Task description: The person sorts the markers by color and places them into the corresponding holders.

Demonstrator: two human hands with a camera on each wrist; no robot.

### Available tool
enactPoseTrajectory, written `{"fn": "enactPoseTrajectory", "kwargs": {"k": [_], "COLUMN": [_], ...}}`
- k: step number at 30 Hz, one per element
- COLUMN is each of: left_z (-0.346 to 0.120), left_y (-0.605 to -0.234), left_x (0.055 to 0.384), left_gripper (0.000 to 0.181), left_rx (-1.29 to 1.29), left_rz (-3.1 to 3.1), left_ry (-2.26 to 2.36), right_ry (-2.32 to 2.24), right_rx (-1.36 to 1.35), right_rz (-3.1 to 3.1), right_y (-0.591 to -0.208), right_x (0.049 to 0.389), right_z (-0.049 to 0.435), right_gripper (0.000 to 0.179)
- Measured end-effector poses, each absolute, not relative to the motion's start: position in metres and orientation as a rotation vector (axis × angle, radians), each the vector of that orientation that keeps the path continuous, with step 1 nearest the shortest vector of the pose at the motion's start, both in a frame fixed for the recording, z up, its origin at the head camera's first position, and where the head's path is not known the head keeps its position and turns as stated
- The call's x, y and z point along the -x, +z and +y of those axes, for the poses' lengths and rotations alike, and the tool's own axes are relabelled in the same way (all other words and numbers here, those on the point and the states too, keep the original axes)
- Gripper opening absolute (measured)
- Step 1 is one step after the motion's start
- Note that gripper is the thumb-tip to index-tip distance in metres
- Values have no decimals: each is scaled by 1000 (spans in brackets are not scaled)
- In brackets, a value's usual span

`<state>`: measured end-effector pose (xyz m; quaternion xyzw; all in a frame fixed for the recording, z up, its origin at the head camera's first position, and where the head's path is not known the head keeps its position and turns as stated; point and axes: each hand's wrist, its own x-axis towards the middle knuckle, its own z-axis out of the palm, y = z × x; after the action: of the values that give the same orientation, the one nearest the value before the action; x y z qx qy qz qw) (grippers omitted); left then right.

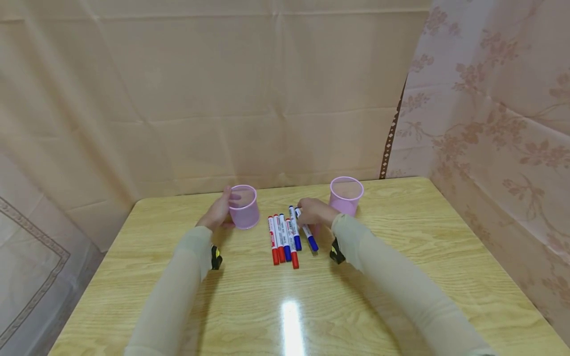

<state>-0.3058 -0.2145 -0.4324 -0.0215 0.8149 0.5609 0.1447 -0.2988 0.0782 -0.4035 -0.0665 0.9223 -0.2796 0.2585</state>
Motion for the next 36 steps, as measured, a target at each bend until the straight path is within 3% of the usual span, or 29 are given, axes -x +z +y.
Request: {"fn": "enactPoseTrajectory", "kwargs": {"k": [36], "left_z": [-213], "left_y": [-432], "left_x": [306], "left_gripper": [80], "left_rx": [44], "left_rz": [2340], "left_ry": [1621], "right_ry": [-1091], "right_rx": [356], "right_rz": [2325], "right_y": [-363], "right_x": [304], "right_z": [35], "right_gripper": [71]}}
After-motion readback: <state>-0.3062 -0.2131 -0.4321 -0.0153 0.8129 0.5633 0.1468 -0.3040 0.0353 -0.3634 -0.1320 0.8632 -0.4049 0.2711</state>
